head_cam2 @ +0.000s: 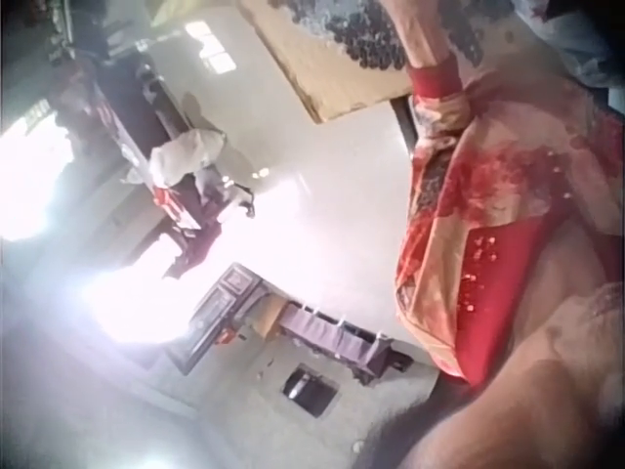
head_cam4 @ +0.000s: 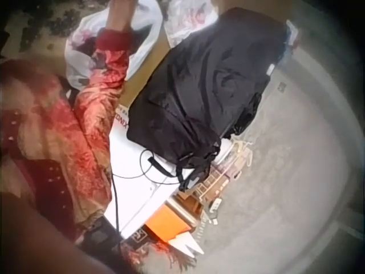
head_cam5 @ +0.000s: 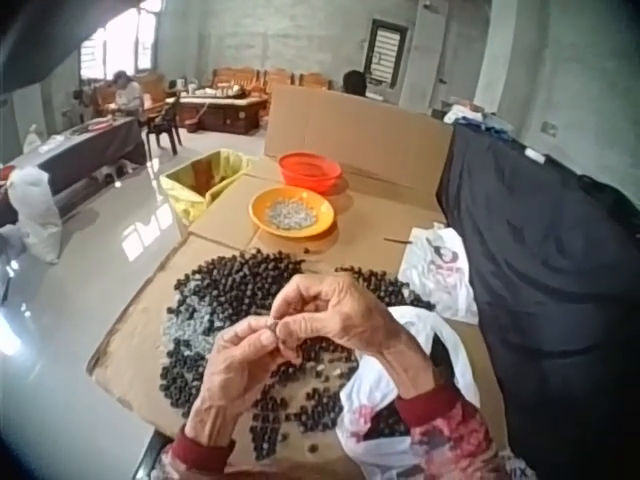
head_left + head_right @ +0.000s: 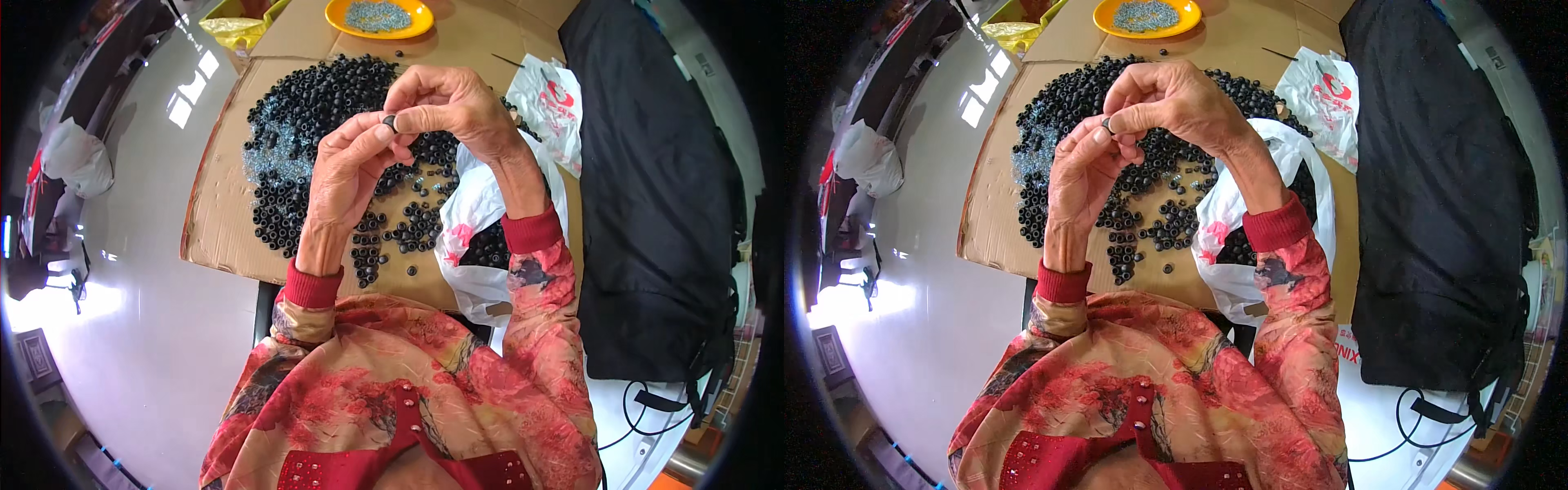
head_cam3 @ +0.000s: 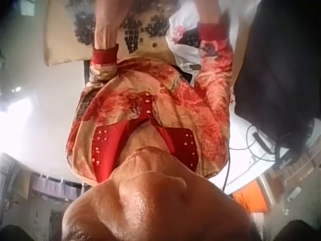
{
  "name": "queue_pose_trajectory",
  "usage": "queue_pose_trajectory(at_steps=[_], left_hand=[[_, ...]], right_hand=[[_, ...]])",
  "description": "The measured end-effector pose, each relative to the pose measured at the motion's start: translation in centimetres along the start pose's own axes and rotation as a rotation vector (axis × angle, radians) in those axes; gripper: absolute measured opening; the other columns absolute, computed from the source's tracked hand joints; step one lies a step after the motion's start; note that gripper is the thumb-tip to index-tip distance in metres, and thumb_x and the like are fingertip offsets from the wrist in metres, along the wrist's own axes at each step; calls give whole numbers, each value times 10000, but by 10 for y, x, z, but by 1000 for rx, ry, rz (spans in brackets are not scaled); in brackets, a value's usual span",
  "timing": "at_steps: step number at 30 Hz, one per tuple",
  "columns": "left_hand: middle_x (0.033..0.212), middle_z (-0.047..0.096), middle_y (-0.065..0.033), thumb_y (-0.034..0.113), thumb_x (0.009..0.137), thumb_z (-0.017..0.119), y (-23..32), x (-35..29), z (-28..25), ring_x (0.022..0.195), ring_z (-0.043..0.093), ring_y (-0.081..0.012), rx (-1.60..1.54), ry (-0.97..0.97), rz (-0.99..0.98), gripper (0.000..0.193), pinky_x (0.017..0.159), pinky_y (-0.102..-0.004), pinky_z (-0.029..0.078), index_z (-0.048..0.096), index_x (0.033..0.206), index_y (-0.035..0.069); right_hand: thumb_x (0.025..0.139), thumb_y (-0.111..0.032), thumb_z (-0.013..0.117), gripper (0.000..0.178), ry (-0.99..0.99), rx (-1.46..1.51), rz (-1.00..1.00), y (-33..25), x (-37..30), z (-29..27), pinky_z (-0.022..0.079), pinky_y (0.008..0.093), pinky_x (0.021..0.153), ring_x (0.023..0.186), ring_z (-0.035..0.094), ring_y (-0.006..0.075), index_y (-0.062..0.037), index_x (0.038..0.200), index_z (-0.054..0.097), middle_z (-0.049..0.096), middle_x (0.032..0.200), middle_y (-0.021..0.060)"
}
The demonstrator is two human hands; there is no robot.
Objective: The person sorts small black plastic parts by hand, inspecting them one by one and placing them into a plastic bag.
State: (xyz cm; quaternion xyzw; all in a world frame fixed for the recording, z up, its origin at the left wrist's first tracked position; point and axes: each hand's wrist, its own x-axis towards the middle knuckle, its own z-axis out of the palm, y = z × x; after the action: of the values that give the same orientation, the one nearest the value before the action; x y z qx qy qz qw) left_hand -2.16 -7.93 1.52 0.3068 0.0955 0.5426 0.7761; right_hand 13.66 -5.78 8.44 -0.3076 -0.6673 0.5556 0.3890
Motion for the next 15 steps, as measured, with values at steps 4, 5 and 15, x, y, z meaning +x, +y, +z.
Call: queue_pose_trajectory(at_steps=[4,5,15], left_hand=[[837,614,-114,71,846,556,-4,4,-2,736,606,-177,-19,27,2,166,726,-317,516,572,970,-39],[834,611,-114,83,849,551,-5,5,-5,741,604,-179,-65,50,-1,166,724,-320,517,572,963,-37],[818,595,-98,124,856,538,-16,6,-13,738,588,-187,-193,92,-83,181,706,-323,512,567,945,-32]], right_hand=[[779,-74,625,120,107,-323,77,33,-18,-25,463,217,601,648,566,94,-10,880,631,617,729,41],[758,-67,615,125,91,-557,-2,57,-25,-32,470,250,605,650,578,131,-20,872,631,618,725,64],[688,-51,579,53,38,-1330,68,146,-76,-26,462,400,617,694,574,313,-30,736,574,570,720,115]])
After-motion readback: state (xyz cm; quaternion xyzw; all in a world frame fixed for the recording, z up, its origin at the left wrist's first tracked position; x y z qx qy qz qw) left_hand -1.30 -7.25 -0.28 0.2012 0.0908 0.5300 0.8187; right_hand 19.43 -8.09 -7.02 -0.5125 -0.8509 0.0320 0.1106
